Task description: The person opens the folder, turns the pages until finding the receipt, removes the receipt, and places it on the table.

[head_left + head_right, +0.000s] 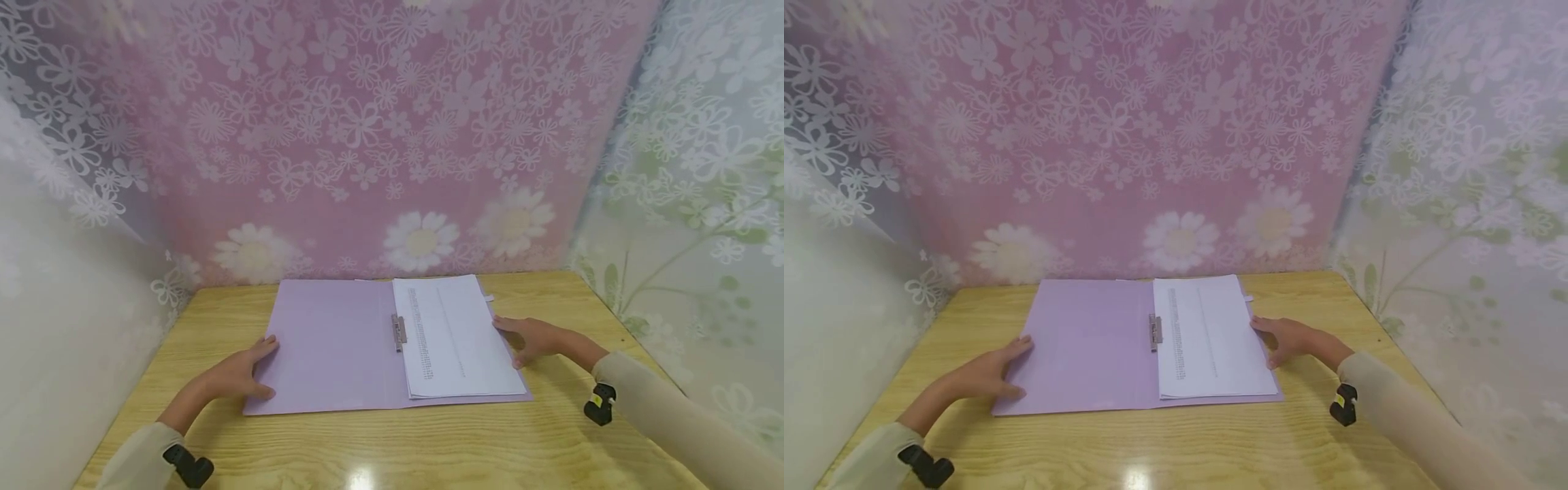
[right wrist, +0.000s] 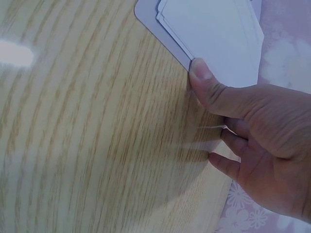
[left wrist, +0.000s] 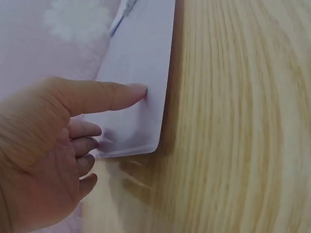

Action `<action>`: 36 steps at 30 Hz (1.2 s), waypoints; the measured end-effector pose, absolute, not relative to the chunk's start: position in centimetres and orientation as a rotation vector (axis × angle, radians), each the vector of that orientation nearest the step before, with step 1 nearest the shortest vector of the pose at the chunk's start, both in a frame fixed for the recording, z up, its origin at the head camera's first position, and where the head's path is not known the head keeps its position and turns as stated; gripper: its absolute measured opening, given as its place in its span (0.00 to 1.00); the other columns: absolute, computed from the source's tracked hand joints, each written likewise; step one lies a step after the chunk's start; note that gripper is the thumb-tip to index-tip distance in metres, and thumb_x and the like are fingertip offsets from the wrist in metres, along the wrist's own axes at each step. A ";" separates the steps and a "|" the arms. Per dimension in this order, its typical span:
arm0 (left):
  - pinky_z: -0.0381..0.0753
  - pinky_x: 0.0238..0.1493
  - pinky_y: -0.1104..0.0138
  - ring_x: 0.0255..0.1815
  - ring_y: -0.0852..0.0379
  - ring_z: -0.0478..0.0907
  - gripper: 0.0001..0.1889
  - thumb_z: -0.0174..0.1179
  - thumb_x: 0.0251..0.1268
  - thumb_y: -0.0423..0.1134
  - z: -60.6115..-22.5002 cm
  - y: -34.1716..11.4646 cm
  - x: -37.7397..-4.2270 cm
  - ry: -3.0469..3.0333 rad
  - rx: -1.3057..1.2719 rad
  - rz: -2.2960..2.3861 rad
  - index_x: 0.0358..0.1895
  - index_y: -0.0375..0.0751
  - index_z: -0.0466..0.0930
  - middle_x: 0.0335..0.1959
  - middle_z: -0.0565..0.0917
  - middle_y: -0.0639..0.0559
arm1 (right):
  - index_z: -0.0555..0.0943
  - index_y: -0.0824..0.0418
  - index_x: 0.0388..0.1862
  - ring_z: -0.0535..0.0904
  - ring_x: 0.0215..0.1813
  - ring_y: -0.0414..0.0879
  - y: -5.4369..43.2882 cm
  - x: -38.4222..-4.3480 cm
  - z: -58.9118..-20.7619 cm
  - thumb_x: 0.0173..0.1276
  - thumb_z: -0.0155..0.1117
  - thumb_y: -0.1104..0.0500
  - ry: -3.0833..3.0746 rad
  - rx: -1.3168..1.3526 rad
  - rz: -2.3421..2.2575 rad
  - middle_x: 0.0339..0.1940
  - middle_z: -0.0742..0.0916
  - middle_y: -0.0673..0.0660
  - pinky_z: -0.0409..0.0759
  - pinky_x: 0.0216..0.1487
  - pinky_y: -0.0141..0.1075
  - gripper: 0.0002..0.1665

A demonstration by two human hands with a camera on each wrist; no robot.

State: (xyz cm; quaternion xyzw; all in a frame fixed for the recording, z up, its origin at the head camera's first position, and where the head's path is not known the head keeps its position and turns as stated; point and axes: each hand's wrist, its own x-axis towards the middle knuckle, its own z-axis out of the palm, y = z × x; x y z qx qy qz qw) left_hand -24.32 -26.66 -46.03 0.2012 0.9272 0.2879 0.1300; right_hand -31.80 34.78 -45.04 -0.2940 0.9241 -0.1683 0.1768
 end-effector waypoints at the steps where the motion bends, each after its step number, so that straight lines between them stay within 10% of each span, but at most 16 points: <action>1: 0.52 0.76 0.35 0.81 0.24 0.45 0.54 0.77 0.51 0.44 -46.3 -26.8 -24.5 2.690 0.591 0.830 0.77 0.24 0.56 0.80 0.52 0.25 | 0.58 0.78 0.77 0.56 0.77 0.77 34.8 -31.8 -45.1 0.53 0.81 0.48 2.616 -0.834 -0.476 0.78 0.62 0.79 0.61 0.72 0.68 0.64; 23: 0.58 0.75 0.36 0.79 0.23 0.50 0.54 0.81 0.48 0.44 -45.7 -26.8 -26.0 2.638 0.584 0.755 0.75 0.23 0.59 0.78 0.55 0.23 | 0.59 0.77 0.77 0.59 0.76 0.77 34.9 -32.6 -44.7 0.51 0.84 0.48 2.636 -0.819 -0.448 0.76 0.66 0.78 0.61 0.73 0.68 0.65; 36: 0.57 0.77 0.39 0.80 0.28 0.53 0.42 0.73 0.61 0.44 -42.0 -18.8 -25.8 2.750 0.676 0.666 0.73 0.25 0.66 0.77 0.60 0.25 | 0.65 0.77 0.74 0.63 0.75 0.76 33.6 -35.6 -43.4 0.66 0.74 0.55 2.738 -0.810 -0.593 0.74 0.71 0.77 0.69 0.70 0.67 0.47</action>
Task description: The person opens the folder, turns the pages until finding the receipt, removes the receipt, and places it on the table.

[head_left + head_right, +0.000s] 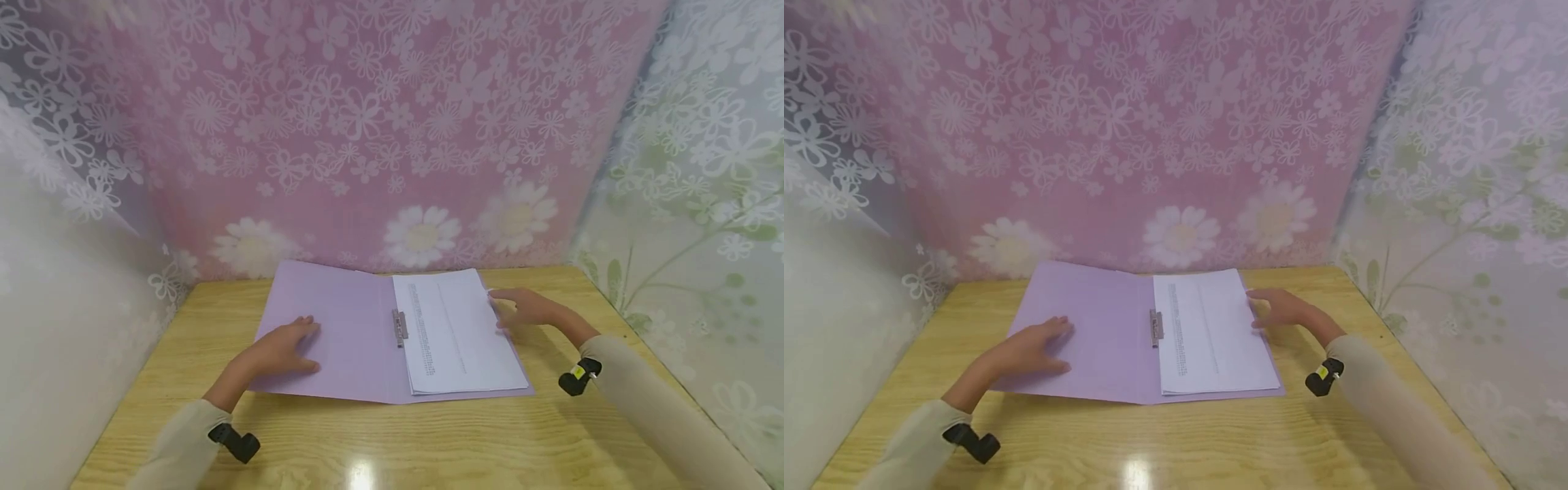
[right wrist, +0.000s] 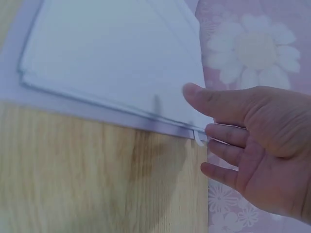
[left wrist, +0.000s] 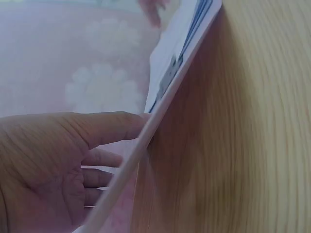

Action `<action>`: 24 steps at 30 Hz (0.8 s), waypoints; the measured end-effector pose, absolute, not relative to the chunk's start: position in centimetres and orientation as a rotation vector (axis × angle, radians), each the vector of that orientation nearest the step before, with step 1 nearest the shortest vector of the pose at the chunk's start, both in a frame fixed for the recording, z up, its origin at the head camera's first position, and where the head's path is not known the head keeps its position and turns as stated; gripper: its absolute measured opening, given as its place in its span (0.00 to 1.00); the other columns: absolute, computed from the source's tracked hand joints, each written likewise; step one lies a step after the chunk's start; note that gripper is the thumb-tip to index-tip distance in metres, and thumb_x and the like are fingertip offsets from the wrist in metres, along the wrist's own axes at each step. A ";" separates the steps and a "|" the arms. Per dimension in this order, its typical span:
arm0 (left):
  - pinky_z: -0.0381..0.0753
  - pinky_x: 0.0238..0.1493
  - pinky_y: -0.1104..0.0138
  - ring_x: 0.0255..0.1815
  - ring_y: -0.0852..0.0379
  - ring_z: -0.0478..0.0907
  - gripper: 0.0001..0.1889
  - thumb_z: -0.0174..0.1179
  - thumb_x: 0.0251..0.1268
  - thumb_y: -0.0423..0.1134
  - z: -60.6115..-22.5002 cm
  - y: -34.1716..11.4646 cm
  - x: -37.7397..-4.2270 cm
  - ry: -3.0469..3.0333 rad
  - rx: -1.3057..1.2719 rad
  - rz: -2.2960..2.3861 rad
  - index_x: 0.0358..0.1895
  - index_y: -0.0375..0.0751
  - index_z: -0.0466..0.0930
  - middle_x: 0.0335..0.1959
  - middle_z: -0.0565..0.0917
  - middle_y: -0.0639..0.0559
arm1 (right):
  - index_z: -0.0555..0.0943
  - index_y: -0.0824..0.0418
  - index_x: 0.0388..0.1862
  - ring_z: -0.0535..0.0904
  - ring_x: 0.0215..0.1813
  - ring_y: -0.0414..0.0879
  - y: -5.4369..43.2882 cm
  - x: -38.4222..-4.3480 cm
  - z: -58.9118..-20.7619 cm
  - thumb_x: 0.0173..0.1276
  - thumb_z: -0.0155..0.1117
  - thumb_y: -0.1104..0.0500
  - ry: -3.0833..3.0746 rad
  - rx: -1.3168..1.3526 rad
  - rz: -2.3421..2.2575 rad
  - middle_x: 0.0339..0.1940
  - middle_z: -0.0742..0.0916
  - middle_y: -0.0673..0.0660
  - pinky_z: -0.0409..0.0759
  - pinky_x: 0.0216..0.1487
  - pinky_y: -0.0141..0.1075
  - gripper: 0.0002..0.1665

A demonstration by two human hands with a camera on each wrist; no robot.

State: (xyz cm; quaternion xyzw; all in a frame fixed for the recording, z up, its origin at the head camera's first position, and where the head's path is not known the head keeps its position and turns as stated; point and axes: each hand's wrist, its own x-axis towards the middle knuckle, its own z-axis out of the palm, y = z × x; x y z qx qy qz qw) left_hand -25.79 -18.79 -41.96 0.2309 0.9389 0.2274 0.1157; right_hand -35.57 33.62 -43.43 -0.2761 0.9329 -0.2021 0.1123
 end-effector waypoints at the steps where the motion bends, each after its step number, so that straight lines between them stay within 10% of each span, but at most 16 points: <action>1: 0.57 0.78 0.40 0.81 0.29 0.53 0.41 0.72 0.62 0.44 -42.0 -17.9 -25.8 2.747 0.696 0.677 0.74 0.27 0.66 0.78 0.60 0.27 | 0.65 0.78 0.74 0.64 0.74 0.76 33.3 -36.0 -43.4 0.67 0.73 0.56 2.756 -0.810 -0.607 0.73 0.71 0.77 0.70 0.69 0.66 0.45; 24: 0.54 0.82 0.48 0.85 0.44 0.46 0.47 0.60 0.68 0.66 -49.6 -5.2 -26.0 2.748 1.008 0.631 0.81 0.42 0.56 0.85 0.52 0.47 | 0.54 0.78 0.78 0.54 0.80 0.73 30.5 -41.8 -47.1 0.76 0.62 0.56 2.818 -0.518 -0.823 0.78 0.62 0.78 0.55 0.79 0.63 0.45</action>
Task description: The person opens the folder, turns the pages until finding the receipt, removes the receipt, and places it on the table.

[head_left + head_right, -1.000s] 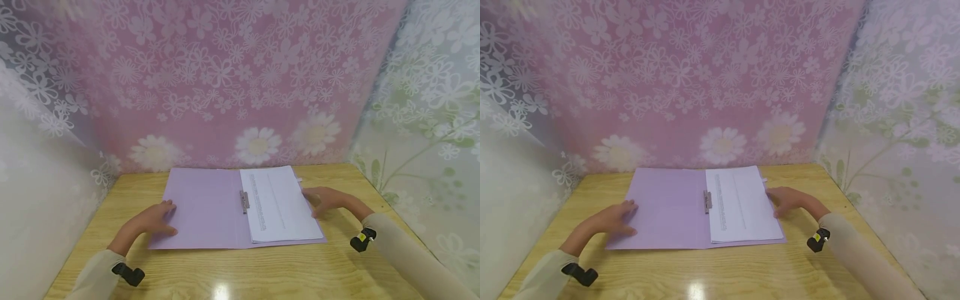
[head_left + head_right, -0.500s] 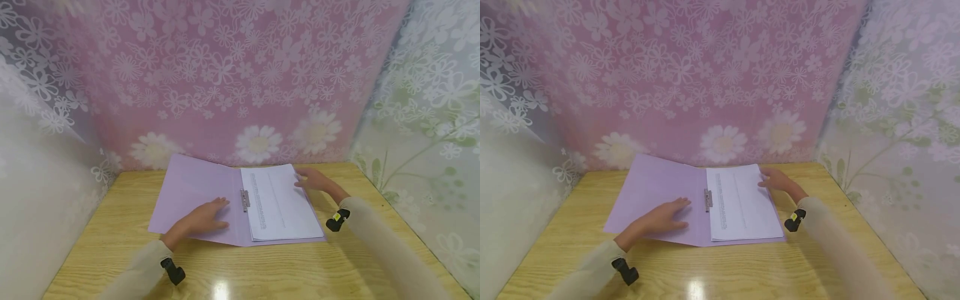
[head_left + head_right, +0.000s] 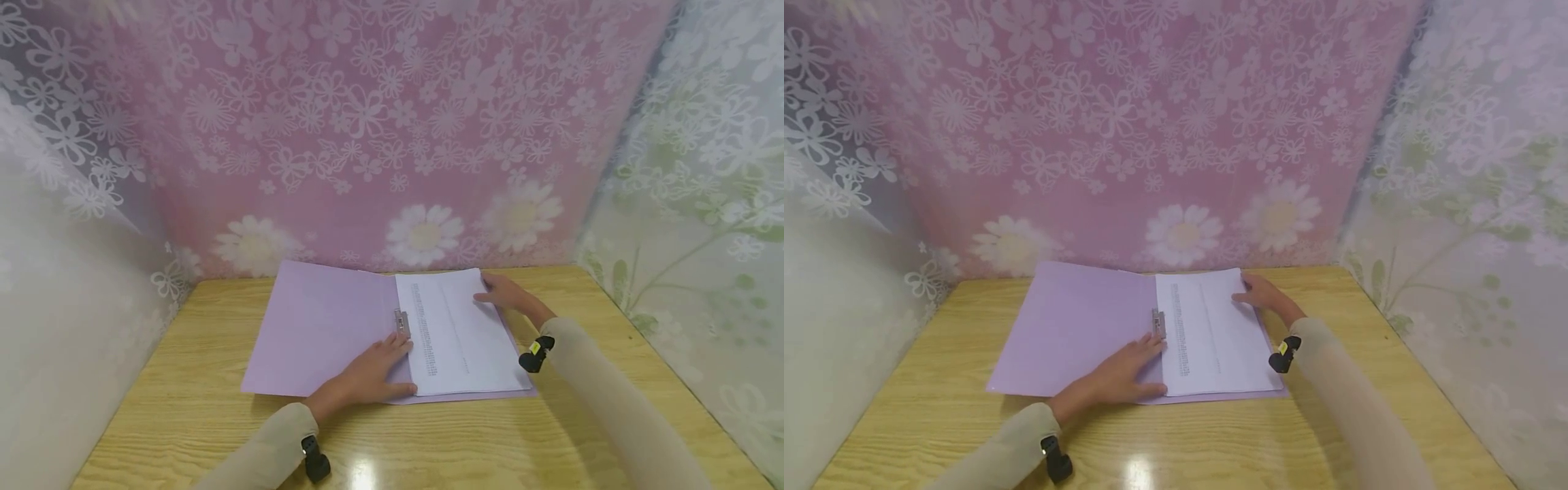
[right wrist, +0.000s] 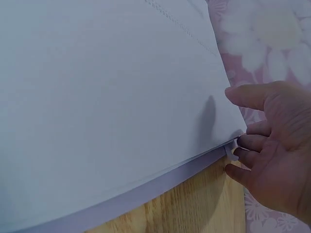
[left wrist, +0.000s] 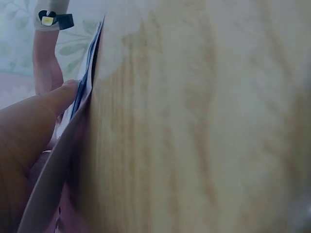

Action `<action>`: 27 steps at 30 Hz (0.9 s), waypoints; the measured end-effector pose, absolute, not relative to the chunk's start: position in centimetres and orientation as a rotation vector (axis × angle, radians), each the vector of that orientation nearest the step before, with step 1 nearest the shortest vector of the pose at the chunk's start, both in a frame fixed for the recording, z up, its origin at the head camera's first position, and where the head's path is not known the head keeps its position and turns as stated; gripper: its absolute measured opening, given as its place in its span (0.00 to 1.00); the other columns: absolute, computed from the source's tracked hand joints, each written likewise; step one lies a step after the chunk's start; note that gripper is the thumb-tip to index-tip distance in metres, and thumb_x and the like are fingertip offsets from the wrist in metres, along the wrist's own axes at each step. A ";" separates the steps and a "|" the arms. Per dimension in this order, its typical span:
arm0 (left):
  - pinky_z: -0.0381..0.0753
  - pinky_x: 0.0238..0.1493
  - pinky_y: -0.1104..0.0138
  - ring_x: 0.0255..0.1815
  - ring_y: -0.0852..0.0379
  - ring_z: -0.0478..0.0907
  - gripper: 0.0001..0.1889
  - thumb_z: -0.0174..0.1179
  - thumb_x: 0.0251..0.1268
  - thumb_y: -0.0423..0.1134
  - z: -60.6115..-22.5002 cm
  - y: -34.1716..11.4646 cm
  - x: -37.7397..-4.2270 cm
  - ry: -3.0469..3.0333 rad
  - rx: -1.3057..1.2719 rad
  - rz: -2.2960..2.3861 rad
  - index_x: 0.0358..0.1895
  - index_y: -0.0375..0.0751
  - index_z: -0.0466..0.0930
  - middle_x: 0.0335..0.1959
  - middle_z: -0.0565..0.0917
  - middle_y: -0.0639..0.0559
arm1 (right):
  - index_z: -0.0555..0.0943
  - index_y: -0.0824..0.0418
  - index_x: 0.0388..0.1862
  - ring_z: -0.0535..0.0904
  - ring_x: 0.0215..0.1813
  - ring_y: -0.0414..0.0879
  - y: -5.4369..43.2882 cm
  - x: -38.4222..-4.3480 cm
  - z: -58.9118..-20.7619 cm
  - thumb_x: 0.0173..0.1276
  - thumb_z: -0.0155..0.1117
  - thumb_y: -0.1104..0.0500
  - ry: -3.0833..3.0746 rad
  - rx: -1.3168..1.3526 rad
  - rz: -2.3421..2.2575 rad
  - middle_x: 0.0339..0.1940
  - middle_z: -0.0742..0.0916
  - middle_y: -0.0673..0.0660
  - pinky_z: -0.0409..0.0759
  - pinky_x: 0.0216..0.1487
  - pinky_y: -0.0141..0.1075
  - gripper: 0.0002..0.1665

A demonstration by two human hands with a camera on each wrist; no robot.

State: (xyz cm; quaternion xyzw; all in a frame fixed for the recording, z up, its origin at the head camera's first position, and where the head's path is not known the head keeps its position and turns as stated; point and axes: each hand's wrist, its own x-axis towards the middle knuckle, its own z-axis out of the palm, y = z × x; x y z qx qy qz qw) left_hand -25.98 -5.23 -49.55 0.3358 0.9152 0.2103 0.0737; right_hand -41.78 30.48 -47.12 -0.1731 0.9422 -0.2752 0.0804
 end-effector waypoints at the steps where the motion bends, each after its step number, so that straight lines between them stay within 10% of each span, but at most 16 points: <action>1: 0.54 0.82 0.48 0.86 0.44 0.46 0.47 0.59 0.68 0.66 -49.7 -5.2 -26.0 2.752 1.015 0.624 0.81 0.42 0.56 0.85 0.52 0.48 | 0.58 0.78 0.77 0.57 0.79 0.73 30.4 -41.7 -47.1 0.75 0.63 0.56 2.828 -0.532 -0.813 0.77 0.65 0.78 0.57 0.78 0.63 0.43; 7: 0.52 0.83 0.49 0.86 0.47 0.44 0.46 0.58 0.68 0.66 -50.4 -5.4 -26.0 2.755 1.032 0.618 0.82 0.44 0.56 0.85 0.48 0.50 | 0.67 0.80 0.68 0.67 0.73 0.74 30.3 -41.3 -46.7 0.73 0.64 0.57 2.871 -0.608 -0.769 0.69 0.73 0.80 0.65 0.73 0.64 0.35; 16: 0.53 0.83 0.48 0.86 0.46 0.46 0.46 0.59 0.69 0.65 -50.5 -5.5 -26.1 2.764 1.034 0.619 0.81 0.44 0.56 0.85 0.50 0.49 | 0.57 0.82 0.75 0.59 0.77 0.75 30.0 -41.2 -45.8 0.75 0.61 0.56 2.874 -0.597 -0.691 0.75 0.65 0.80 0.58 0.77 0.64 0.43; 27: 0.53 0.83 0.49 0.86 0.48 0.47 0.46 0.60 0.67 0.66 -50.3 -5.4 -26.0 2.766 1.001 0.614 0.81 0.45 0.57 0.85 0.50 0.51 | 0.55 0.75 0.79 0.69 0.72 0.73 30.1 -40.5 -44.3 0.79 0.58 0.57 2.689 -0.489 -1.191 0.75 0.67 0.78 0.76 0.67 0.62 0.41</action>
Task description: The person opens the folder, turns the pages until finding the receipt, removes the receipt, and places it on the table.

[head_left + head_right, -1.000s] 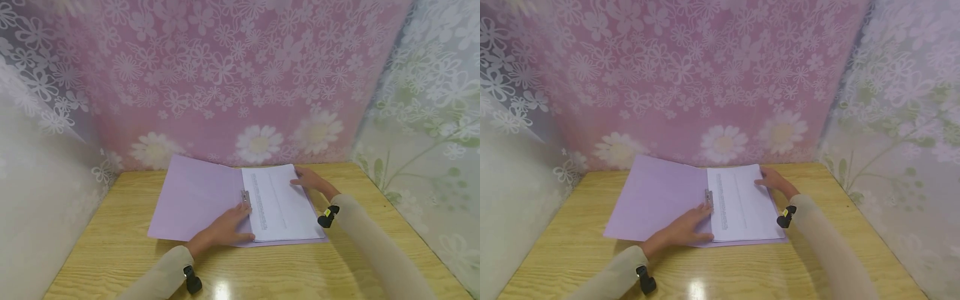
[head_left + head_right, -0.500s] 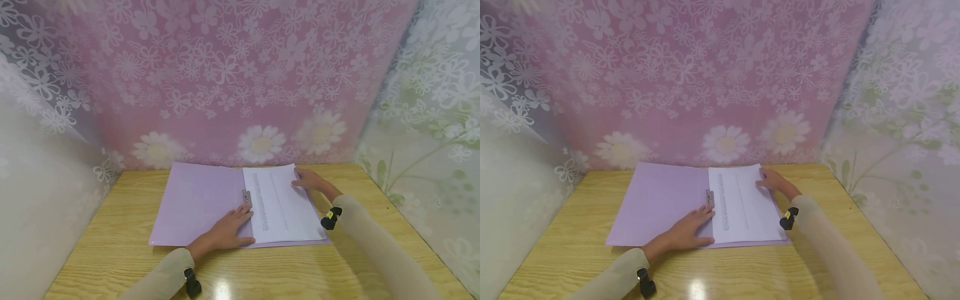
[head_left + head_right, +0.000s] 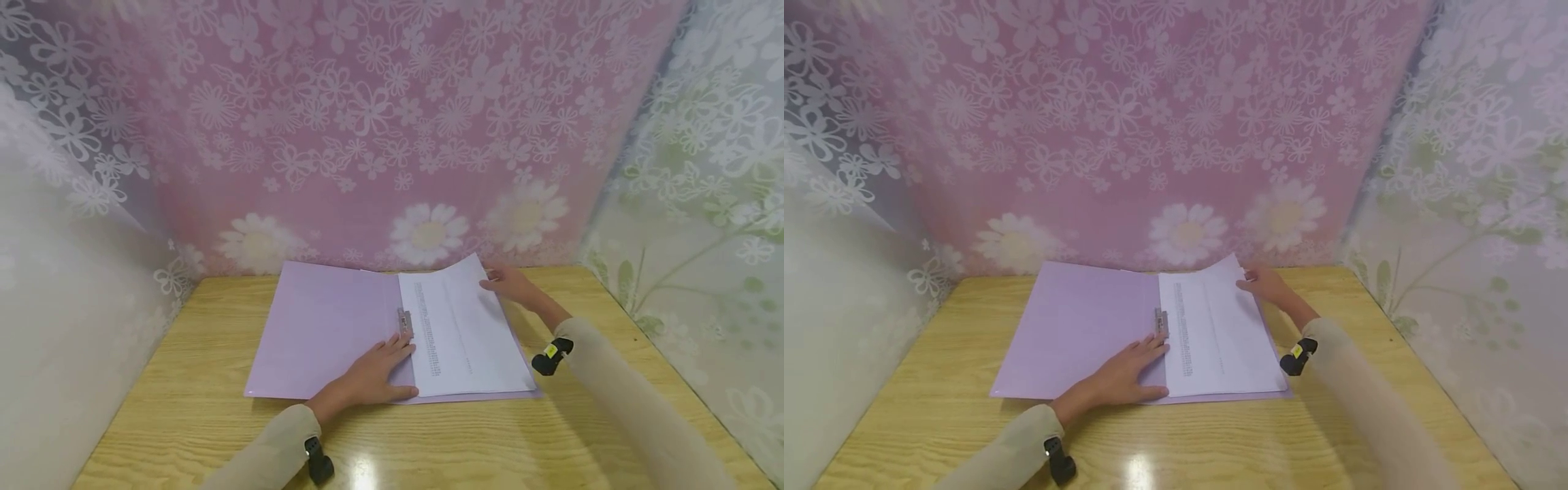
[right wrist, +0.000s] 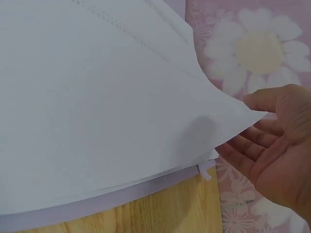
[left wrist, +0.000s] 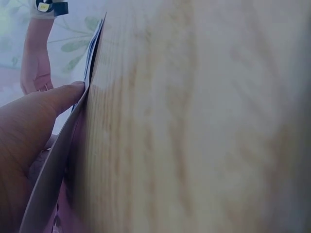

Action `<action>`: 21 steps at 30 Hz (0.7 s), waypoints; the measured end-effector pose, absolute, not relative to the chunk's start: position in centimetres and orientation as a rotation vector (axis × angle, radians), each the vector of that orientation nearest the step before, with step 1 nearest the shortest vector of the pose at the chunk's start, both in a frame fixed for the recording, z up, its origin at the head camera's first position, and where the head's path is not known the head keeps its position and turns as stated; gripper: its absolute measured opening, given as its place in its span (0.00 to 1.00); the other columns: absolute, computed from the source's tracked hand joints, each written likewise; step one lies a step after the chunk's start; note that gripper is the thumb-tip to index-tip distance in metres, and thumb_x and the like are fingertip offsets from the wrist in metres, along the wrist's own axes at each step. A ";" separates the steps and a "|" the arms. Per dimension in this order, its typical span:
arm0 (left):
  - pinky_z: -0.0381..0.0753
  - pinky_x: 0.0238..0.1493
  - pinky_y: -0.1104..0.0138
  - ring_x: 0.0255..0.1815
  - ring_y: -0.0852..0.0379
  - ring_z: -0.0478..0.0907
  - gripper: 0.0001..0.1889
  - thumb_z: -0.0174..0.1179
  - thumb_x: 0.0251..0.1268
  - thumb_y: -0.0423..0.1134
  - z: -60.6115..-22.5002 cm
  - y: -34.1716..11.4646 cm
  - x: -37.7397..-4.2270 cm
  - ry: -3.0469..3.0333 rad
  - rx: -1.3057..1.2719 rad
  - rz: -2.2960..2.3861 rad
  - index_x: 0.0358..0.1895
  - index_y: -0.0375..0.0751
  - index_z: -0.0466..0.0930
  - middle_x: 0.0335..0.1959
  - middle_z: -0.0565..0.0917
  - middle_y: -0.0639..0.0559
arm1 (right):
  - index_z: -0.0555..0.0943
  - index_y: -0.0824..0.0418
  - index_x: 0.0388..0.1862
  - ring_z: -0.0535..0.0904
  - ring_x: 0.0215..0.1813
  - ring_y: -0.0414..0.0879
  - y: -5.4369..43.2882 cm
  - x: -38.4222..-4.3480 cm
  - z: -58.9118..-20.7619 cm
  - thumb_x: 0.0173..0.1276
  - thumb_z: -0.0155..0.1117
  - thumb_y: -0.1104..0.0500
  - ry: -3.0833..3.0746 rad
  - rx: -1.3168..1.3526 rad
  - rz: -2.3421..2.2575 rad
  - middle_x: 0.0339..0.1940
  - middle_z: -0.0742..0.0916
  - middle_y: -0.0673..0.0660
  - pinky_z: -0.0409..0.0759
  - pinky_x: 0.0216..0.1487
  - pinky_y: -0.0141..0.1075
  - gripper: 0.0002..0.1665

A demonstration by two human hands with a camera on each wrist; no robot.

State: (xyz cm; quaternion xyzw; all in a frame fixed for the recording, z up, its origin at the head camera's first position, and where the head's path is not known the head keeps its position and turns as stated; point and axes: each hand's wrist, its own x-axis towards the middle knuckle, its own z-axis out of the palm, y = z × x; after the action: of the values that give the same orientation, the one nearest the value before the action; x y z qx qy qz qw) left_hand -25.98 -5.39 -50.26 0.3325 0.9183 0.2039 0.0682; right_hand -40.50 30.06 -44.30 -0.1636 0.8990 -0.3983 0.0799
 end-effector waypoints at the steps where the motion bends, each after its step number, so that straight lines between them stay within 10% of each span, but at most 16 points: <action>1: 0.53 0.83 0.49 0.86 0.47 0.47 0.46 0.60 0.67 0.66 -50.2 -5.4 -26.0 2.764 1.002 0.614 0.81 0.45 0.58 0.85 0.50 0.51 | 0.54 0.75 0.80 0.68 0.72 0.73 30.1 -40.3 -44.0 0.80 0.57 0.55 2.644 -0.471 -1.206 0.76 0.67 0.77 0.76 0.66 0.62 0.41; 9: 0.54 0.82 0.49 0.86 0.47 0.47 0.46 0.59 0.68 0.65 -50.0 -5.3 -26.1 2.758 1.002 0.580 0.81 0.44 0.57 0.85 0.50 0.49 | 0.55 0.69 0.81 0.80 0.65 0.60 30.7 -38.3 -41.7 0.86 0.39 0.42 2.230 -0.417 -1.367 0.71 0.74 0.71 0.83 0.61 0.49 0.39; 17: 0.54 0.83 0.49 0.86 0.47 0.47 0.45 0.61 0.68 0.64 -49.4 -5.0 -26.0 2.744 0.964 0.582 0.81 0.45 0.59 0.85 0.51 0.50 | 0.74 0.58 0.65 0.86 0.46 0.42 30.4 -36.4 -42.6 0.88 0.26 0.53 1.774 -0.621 -1.544 0.48 0.87 0.49 0.86 0.46 0.37 0.27; 21: 0.54 0.83 0.49 0.86 0.47 0.45 0.45 0.60 0.68 0.64 -49.2 -5.1 -26.0 2.694 0.908 0.708 0.81 0.46 0.58 0.85 0.50 0.50 | 0.64 0.57 0.78 0.82 0.59 0.45 29.2 -35.2 -43.2 0.86 0.39 0.56 1.888 -0.673 -1.422 0.64 0.82 0.55 0.83 0.57 0.41 0.26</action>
State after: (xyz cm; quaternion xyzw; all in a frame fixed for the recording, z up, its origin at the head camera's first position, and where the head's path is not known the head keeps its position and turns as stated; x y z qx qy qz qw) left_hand -26.02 -5.08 -49.17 0.3082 0.9144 0.2403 0.1055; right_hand -35.16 29.17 -43.17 -0.2582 0.7237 -0.5450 0.3354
